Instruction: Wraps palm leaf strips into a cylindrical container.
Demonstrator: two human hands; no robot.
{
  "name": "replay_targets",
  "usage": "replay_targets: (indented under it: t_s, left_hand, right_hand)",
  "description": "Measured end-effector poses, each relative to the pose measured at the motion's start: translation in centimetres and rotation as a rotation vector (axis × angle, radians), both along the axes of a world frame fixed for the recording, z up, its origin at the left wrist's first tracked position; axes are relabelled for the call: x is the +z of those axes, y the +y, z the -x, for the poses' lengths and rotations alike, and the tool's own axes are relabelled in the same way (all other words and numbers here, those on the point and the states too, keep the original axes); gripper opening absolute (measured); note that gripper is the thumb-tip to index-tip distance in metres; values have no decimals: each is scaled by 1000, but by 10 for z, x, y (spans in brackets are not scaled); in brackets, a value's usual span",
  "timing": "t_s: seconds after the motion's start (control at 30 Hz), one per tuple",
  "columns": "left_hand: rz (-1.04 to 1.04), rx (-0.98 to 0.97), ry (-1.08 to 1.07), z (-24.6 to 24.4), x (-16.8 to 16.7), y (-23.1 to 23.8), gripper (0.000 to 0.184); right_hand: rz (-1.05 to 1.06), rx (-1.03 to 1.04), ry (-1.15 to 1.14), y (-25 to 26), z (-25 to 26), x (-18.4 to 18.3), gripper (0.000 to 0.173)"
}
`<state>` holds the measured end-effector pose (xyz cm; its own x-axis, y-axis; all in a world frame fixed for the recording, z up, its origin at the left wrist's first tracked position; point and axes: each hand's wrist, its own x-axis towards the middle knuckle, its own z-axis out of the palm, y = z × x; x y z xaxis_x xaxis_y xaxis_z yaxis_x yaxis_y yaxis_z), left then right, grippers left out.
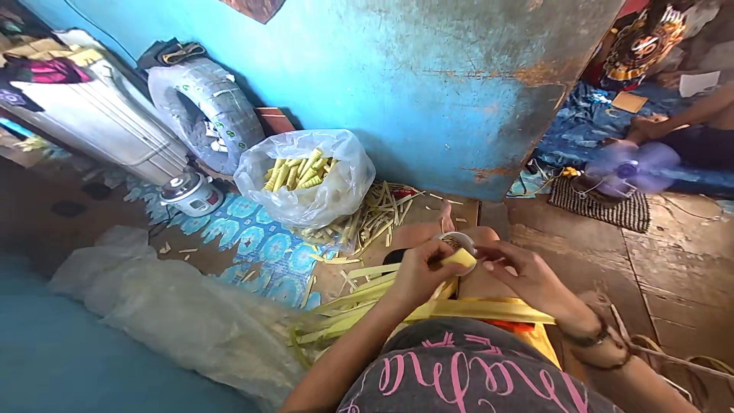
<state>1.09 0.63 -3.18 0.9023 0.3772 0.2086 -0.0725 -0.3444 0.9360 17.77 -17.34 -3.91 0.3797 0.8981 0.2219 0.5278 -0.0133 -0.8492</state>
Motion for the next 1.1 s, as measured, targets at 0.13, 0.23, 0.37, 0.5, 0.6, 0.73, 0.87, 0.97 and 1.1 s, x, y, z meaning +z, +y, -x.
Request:
replay_targets:
  t_s: [0.13, 0.23, 0.37, 0.5, 0.6, 0.73, 0.87, 0.97, 1.1]
  left_hand:
    - [57, -151, -22, 2, 16, -3, 27]
    - [32, -114, -55, 10, 18, 1, 25]
    - [-81, 29, -76, 11, 15, 1, 19]
    - [-105, 17, 64, 13, 21, 1, 31]
    - [-83, 44, -24, 11, 17, -2, 22]
    - [-127, 112, -45, 9, 19, -1, 25]
    - [-135, 88, -73, 10, 22, -3, 19]
    - [-90, 38, -30, 10, 27, -2, 19]
    - [-33, -12, 14, 10, 27, 2, 23]
  right_hand:
    - [-299, -27, 355, 32, 19, 8, 20]
    - [-156, -43, 736, 38, 19, 16, 14]
    - [17, 105, 698, 39, 28, 21, 25]
    - [10, 51, 512, 38, 18, 19, 29]
    - [-3, 20, 688, 41, 23, 22, 17]
    - [25, 79, 532, 37, 32, 22, 29]
    - [-2, -48, 756, 38, 30, 26, 27]
    - [-105, -3, 385, 36, 34, 17, 27]
    - [-149, -11, 266, 32, 33, 11, 31]
